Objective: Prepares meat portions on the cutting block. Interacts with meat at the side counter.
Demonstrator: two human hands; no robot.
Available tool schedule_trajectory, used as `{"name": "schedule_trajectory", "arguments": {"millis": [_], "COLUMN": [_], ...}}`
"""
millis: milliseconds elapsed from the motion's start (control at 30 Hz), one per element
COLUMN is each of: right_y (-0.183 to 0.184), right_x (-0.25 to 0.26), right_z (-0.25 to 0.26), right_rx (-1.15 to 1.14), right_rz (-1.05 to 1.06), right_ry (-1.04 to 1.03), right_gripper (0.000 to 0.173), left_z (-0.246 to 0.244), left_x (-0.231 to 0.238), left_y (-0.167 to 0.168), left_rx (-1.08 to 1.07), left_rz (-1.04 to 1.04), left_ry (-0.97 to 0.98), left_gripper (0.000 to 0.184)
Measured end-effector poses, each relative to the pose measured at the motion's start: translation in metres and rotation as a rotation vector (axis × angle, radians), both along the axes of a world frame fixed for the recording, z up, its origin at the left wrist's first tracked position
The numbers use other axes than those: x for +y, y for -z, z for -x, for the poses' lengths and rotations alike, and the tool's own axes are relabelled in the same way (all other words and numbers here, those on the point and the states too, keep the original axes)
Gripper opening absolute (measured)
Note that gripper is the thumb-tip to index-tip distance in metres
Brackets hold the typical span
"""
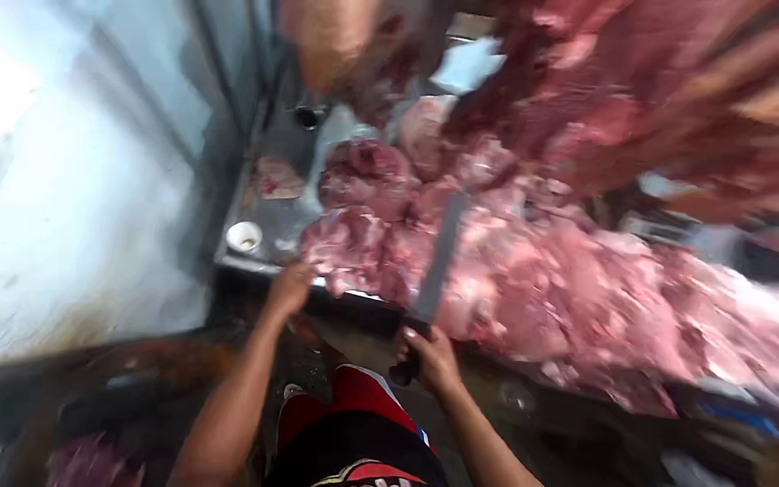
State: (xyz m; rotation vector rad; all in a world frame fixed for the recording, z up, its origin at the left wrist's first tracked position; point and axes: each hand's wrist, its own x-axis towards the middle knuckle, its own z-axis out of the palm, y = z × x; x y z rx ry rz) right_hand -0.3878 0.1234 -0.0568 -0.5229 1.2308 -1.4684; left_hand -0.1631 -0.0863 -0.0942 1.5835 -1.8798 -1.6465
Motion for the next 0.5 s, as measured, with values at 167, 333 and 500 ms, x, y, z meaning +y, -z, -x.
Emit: {"name": "schedule_trajectory", "arguments": {"millis": [167, 333, 500], "right_y": [0.006, -0.003, -0.017], "right_x": [-0.009, -0.001, 0.034], "right_z": [-0.014, -0.049, -0.098], "right_rx": [-0.039, 0.454, 0.823], "right_rz": [0.015, -0.069, 0.01], "right_ry": [-0.236, -0.415, -0.786], "right_gripper": [0.013, 0.012, 0.057], "left_z": [-0.098, -0.18, -0.25], "left_x": [0.139, 0.191, 0.251], "left_y": [0.004, -0.059, -0.083], "left_rx": [0.023, 0.073, -0.059], "left_rz": [-0.311, -0.202, 0.061], "left_ry": [0.081, -0.269, -0.603], "left_gripper": [0.041, 0.042, 0.042]}}
